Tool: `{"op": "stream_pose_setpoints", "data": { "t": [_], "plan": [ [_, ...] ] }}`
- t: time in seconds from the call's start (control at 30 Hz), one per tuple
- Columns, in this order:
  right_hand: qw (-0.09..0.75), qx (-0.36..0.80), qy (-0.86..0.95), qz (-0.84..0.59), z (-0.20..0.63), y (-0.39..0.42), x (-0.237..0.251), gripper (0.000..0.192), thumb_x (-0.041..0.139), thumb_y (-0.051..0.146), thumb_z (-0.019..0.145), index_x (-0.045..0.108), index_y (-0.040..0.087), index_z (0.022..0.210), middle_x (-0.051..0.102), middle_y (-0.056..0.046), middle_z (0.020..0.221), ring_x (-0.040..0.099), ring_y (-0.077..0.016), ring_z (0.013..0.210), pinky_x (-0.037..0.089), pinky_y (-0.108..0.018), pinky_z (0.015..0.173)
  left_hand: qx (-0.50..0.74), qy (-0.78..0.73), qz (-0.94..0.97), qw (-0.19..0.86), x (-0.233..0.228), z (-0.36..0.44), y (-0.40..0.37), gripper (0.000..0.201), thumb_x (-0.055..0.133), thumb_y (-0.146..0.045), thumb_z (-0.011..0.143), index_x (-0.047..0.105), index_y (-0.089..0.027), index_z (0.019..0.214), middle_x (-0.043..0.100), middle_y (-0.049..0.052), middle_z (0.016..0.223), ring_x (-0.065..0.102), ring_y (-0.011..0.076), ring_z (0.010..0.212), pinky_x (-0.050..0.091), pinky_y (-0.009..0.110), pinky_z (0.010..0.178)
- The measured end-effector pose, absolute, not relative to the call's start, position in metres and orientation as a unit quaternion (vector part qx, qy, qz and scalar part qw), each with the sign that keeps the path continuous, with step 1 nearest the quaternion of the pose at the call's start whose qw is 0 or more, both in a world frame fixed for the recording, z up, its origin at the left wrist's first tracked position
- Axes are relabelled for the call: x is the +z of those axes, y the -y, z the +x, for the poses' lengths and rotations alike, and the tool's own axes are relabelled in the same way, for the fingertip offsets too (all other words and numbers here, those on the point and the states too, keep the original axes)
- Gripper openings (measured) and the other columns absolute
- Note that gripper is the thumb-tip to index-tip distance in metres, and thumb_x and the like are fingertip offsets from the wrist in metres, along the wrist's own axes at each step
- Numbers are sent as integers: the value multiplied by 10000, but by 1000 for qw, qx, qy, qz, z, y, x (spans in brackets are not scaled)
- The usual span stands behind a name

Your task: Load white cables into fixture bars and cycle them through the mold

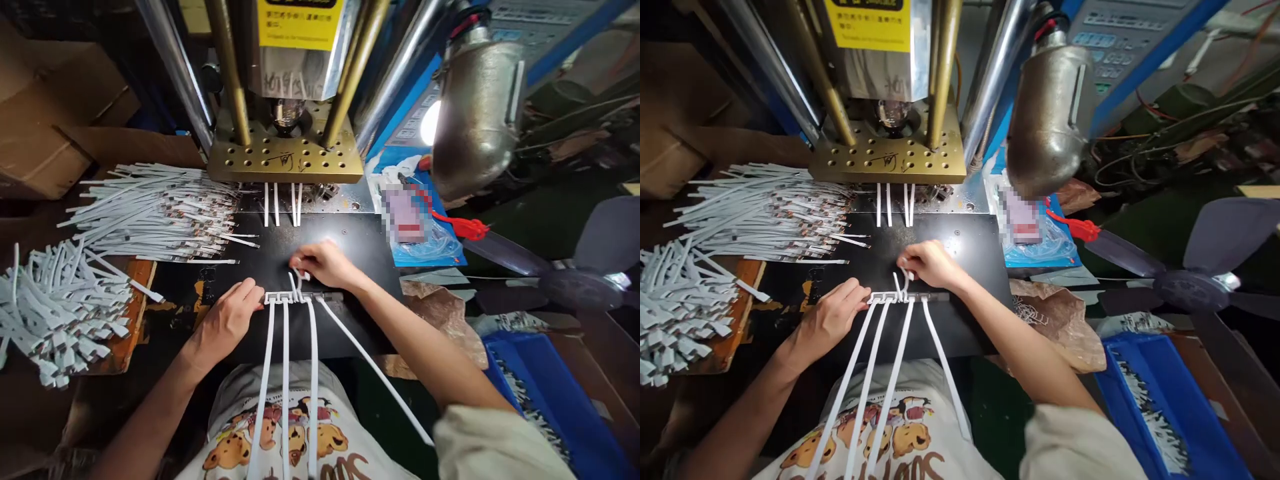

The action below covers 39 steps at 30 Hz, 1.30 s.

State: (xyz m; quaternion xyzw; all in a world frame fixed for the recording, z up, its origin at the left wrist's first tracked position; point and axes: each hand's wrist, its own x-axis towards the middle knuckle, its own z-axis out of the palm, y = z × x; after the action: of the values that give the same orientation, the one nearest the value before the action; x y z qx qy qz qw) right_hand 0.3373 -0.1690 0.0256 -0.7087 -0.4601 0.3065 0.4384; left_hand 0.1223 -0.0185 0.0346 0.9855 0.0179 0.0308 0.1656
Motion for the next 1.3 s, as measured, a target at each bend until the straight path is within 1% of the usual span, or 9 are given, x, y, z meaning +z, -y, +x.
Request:
{"op": "stream_pose_setpoints", "data": {
  "t": [0.2,0.4,0.5,0.6,0.7,0.87,1.0,1.1,1.3],
  "plan": [
    [607,183,215,-742,362,163,8,88,530,156,821,610,190,811,677,-4,737,726,-184,696,561,-248,601,72,-5,986,147,27,118,14,139,463,-136,1003,590,-189,1026,563,23,920,632,171,831,500,296,735],
    [382,-9,-42,-923,366,344,8,327,476,282,873,664,137,1098,720,-109,956,708,-225,833,578,-343,748,157,24,977,139,7,114,5,208,470,-297,1024,622,-210,1135,605,41,926,647,196,806,508,324,741],
    [302,-39,-91,-948,349,405,10,335,483,249,854,692,88,1059,712,-188,956,681,-308,964,535,-443,876,203,15,966,160,-3,116,6,245,501,-325,1007,638,-209,1172,615,54,951,653,198,788,523,322,718],
    [268,-42,-75,-960,333,413,11,310,511,215,845,714,72,1030,690,-244,1074,614,-355,1139,430,-521,1034,224,6,961,161,4,114,13,274,569,-303,974,641,-216,1223,617,70,1035,661,198,830,546,325,778],
    [309,-11,97,-946,314,373,16,291,543,231,908,725,139,1115,664,-179,1245,587,-288,1211,406,-454,1100,244,31,950,194,25,113,26,395,590,-177,956,575,-220,1349,608,81,1108,664,154,839,551,281,811],
    [465,41,502,-728,270,271,25,385,570,137,966,650,293,1308,650,-84,1313,623,-208,1182,535,-363,968,281,131,922,234,45,132,47,310,615,-135,943,624,-204,1245,679,45,1018,661,132,849,544,263,807],
    [575,38,461,-675,249,232,24,331,548,74,956,715,279,1155,719,-58,1132,689,-201,1028,565,-345,885,309,110,889,321,42,149,47,137,615,-198,955,715,-178,1046,657,28,828,623,110,702,519,234,662],
    [619,47,362,-695,252,224,29,213,548,116,974,719,243,990,745,-41,1020,716,-194,930,568,-303,815,314,36,826,466,41,156,46,217,567,-270,989,757,-172,956,631,37,783,627,96,668,506,202,605],
    [318,34,543,-776,257,180,61,246,482,148,988,674,193,842,695,-37,755,634,-173,624,434,-266,575,289,-128,744,589,43,157,46,401,629,-525,920,776,-157,856,641,40,706,581,98,536,473,215,506]
  ]
}}
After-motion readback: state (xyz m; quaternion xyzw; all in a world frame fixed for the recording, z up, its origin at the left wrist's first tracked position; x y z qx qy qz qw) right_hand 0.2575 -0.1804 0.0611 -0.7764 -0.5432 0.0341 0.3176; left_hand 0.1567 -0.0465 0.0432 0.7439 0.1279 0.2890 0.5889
